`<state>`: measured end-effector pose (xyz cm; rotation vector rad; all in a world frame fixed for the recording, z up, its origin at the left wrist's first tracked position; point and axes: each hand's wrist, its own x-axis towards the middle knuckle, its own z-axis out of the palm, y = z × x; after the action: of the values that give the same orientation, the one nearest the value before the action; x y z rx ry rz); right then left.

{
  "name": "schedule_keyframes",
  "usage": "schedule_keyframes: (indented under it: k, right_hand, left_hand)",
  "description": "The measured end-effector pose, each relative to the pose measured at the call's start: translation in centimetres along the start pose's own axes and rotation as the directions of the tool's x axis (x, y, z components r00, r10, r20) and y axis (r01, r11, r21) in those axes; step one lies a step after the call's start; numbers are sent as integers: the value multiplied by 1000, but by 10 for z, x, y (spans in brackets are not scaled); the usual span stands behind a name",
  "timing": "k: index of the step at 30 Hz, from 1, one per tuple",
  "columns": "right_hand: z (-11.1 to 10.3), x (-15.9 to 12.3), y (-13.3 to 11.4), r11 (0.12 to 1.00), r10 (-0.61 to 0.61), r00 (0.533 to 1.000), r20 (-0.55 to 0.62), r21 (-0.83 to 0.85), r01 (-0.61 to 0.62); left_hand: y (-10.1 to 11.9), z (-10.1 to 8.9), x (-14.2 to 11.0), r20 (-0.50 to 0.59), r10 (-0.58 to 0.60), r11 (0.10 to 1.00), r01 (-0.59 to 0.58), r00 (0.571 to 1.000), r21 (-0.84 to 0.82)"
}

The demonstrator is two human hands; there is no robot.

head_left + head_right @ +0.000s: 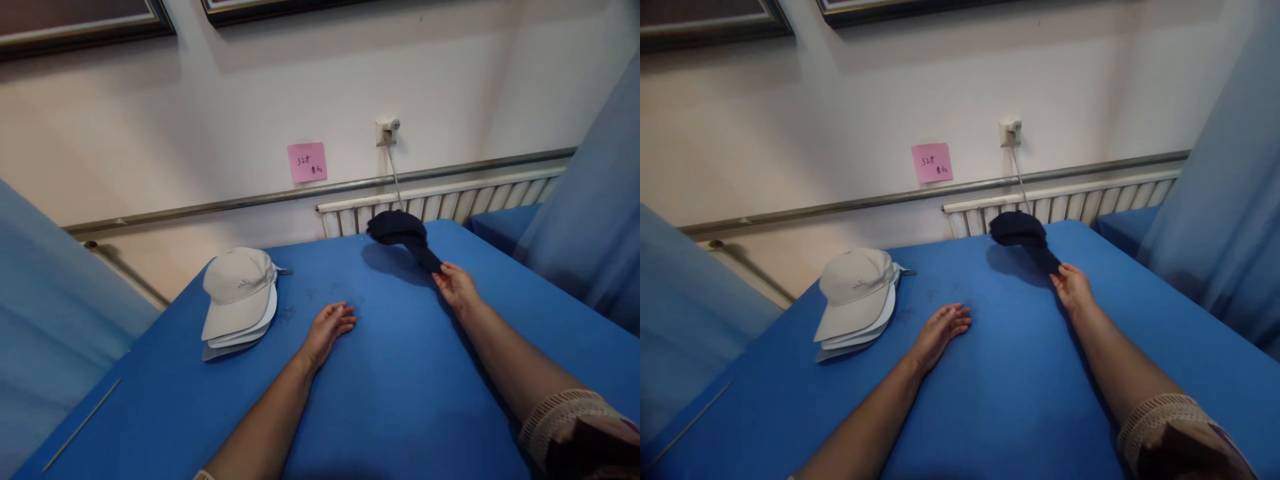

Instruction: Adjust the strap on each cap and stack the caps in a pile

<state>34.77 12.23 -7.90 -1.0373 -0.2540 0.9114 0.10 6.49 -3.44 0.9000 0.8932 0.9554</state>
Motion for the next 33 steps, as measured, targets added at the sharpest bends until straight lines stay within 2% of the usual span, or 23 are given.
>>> schedule_keyframes:
  k: [2,4,6,8,10,13,16,18,20,21,22,23,24,25,26,28,31,33]
  right_hand:
    - [10,-25,12,998,59,991,121,-19,-58]
    - [20,-49,23,994,111,969,222,-48,-102]
    - [26,-69,31,989,143,945,294,-80,-124]
    - [27,-81,32,987,150,931,332,-110,-120]
    - [25,-85,30,986,134,933,334,-140,-92]
    - [19,-79,25,980,65,959,277,-197,-10]
    - [16,-76,19,954,-59,982,178,-280,108]
    - [19,-87,14,921,-175,977,118,-330,205]
    - [29,-111,10,840,-351,923,160,-382,386]
    - [36,-129,8,698,-495,816,298,-423,578]
    - [43,-147,8,547,-561,672,483,-394,739]
    - [52,-167,9,441,-560,536,631,-321,838]
    - [60,-184,12,376,-525,434,732,-258,890]
    - [67,-199,16,326,-481,359,800,-217,920]
    - [72,-210,21,288,-458,325,828,-208,935]
    - [78,-218,34,237,-420,318,850,-236,942]
    - [74,-206,51,204,-348,366,863,-312,928]
    - [68,-194,56,195,-298,397,868,-351,916]
  left_hand:
    - [7,-4,-2,83,-110,963,127,990,-239]
    - [12,-9,-6,169,-165,880,222,972,-420]
    - [15,-13,-9,198,-159,807,243,967,-538]
    - [16,-18,-11,164,-136,756,209,977,-621]
    - [17,-24,-12,101,-121,724,157,988,-671]
    - [19,-28,-12,35,-102,716,98,994,-691]
    - [17,-24,-13,34,-87,737,87,996,-670]
    - [15,-18,-14,31,-75,772,78,997,-631]
    - [13,-12,-17,29,-50,815,57,998,-577]
    - [12,-10,-18,38,-34,832,49,999,-553]
    - [12,-8,-20,57,-18,846,46,998,-531]
    - [12,-6,-22,79,-4,858,44,997,-512]
    - [12,-5,-24,99,11,869,39,995,-493]
    - [13,-4,-26,117,25,879,34,993,-476]
    - [13,-4,-28,132,35,888,30,991,-459]
    - [14,-4,-31,145,45,905,21,988,-425]
    - [14,-4,-31,130,27,953,14,991,-303]
    - [11,-3,-28,77,49,991,-38,996,-130]
